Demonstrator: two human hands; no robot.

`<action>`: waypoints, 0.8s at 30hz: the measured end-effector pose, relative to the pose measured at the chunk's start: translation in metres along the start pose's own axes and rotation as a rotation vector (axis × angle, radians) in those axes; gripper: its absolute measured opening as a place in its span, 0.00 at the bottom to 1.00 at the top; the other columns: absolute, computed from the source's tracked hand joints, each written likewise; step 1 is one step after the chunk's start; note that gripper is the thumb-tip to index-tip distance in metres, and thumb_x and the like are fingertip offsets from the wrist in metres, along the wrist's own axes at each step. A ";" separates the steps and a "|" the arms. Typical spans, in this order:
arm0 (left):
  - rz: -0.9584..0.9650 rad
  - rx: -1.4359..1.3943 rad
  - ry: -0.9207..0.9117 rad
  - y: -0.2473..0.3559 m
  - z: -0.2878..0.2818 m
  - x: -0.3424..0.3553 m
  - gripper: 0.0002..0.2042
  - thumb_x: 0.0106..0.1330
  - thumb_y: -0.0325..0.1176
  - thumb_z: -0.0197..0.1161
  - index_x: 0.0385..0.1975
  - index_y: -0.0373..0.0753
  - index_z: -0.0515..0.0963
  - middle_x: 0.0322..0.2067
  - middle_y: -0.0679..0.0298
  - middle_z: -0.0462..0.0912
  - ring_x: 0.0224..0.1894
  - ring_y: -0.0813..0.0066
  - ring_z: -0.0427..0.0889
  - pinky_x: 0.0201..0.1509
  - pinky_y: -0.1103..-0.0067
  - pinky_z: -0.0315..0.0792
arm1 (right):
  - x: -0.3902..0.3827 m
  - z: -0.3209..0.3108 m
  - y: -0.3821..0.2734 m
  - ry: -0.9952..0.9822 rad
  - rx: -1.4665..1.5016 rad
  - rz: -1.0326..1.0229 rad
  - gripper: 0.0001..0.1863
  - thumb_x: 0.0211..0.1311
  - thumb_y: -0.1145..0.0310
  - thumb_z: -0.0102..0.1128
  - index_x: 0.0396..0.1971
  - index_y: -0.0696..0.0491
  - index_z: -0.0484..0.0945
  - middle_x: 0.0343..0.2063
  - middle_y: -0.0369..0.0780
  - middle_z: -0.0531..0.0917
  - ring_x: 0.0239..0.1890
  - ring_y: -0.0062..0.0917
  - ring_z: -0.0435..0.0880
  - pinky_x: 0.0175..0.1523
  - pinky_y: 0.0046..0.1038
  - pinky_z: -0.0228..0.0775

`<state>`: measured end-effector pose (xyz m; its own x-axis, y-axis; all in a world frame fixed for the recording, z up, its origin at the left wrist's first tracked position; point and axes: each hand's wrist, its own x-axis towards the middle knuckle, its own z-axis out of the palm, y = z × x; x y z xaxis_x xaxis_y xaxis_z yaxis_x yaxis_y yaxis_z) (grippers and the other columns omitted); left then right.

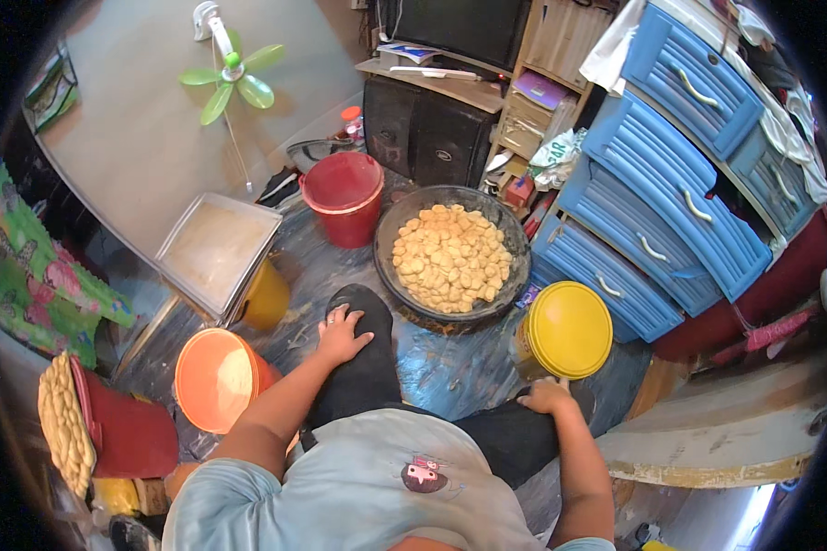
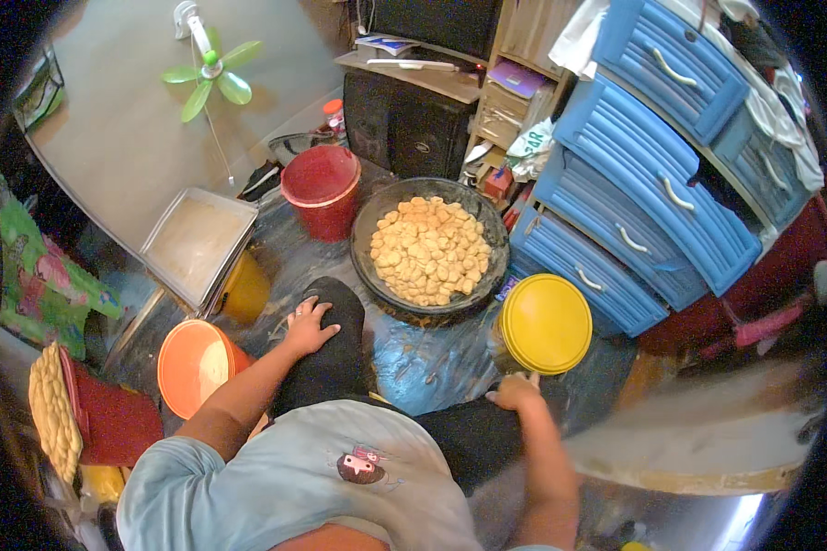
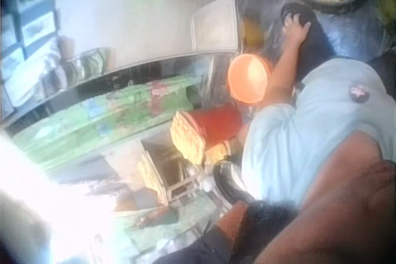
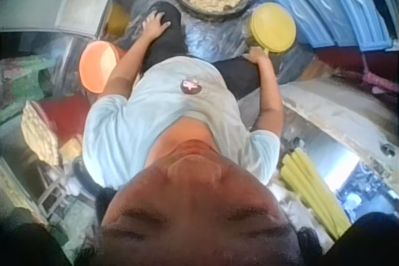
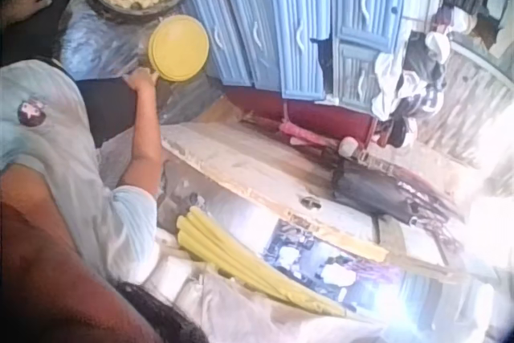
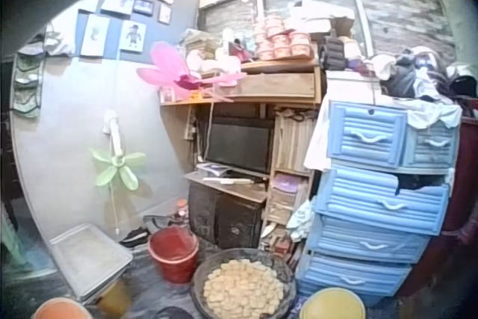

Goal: The person shapes and separates small dough pieces inside a large basin, coats their hands with flour from a bucket, tosses and mixes the dough pieces, and then removes the basin.

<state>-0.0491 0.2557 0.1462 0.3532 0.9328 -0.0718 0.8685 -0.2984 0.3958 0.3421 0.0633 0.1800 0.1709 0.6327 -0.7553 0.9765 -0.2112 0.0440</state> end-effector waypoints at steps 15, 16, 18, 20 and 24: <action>-0.331 -0.674 0.253 -0.049 0.021 0.040 0.27 0.52 0.45 0.63 0.51 0.42 0.68 0.54 0.52 0.63 0.58 0.56 0.61 0.59 0.65 0.57 | -0.015 0.052 0.062 0.890 0.674 0.383 0.15 0.50 0.60 0.57 0.33 0.55 0.76 0.31 0.45 0.80 0.36 0.38 0.78 0.42 0.34 0.67; -0.355 -0.678 0.274 -0.065 0.017 0.044 0.27 0.52 0.45 0.63 0.51 0.42 0.68 0.54 0.52 0.63 0.58 0.56 0.61 0.59 0.65 0.57 | -0.012 0.053 0.061 1.020 0.698 0.365 0.12 0.49 0.63 0.57 0.29 0.57 0.75 0.27 0.45 0.80 0.32 0.36 0.79 0.39 0.32 0.68; -0.667 -1.200 0.455 -0.107 0.015 0.051 0.24 0.55 0.39 0.61 0.51 0.41 0.67 0.50 0.54 0.67 0.56 0.59 0.63 0.58 0.69 0.57 | -0.015 0.049 0.055 1.035 0.688 0.343 0.11 0.50 0.65 0.57 0.29 0.58 0.75 0.26 0.45 0.80 0.31 0.35 0.78 0.39 0.32 0.67; -0.748 -1.266 0.567 -0.145 0.014 0.049 0.22 0.54 0.38 0.60 0.49 0.40 0.68 0.47 0.56 0.69 0.51 0.63 0.66 0.54 0.70 0.60 | -0.012 0.048 0.052 1.053 0.681 0.327 0.10 0.50 0.66 0.56 0.29 0.58 0.75 0.25 0.44 0.79 0.30 0.35 0.78 0.39 0.32 0.67; -0.685 -1.222 0.845 -0.196 0.017 0.023 0.18 0.54 0.40 0.59 0.44 0.42 0.71 0.35 0.65 0.71 0.36 0.73 0.68 0.37 0.74 0.63 | -0.004 0.051 0.061 1.089 0.642 0.325 0.09 0.50 0.68 0.56 0.28 0.58 0.75 0.24 0.44 0.79 0.28 0.34 0.78 0.37 0.31 0.67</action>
<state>-0.2054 0.3322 0.0514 -0.5960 0.7778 -0.1994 -0.1467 0.1386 0.9794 0.3941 0.0103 0.1521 0.6995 0.6969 0.1585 0.6857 -0.5919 -0.4237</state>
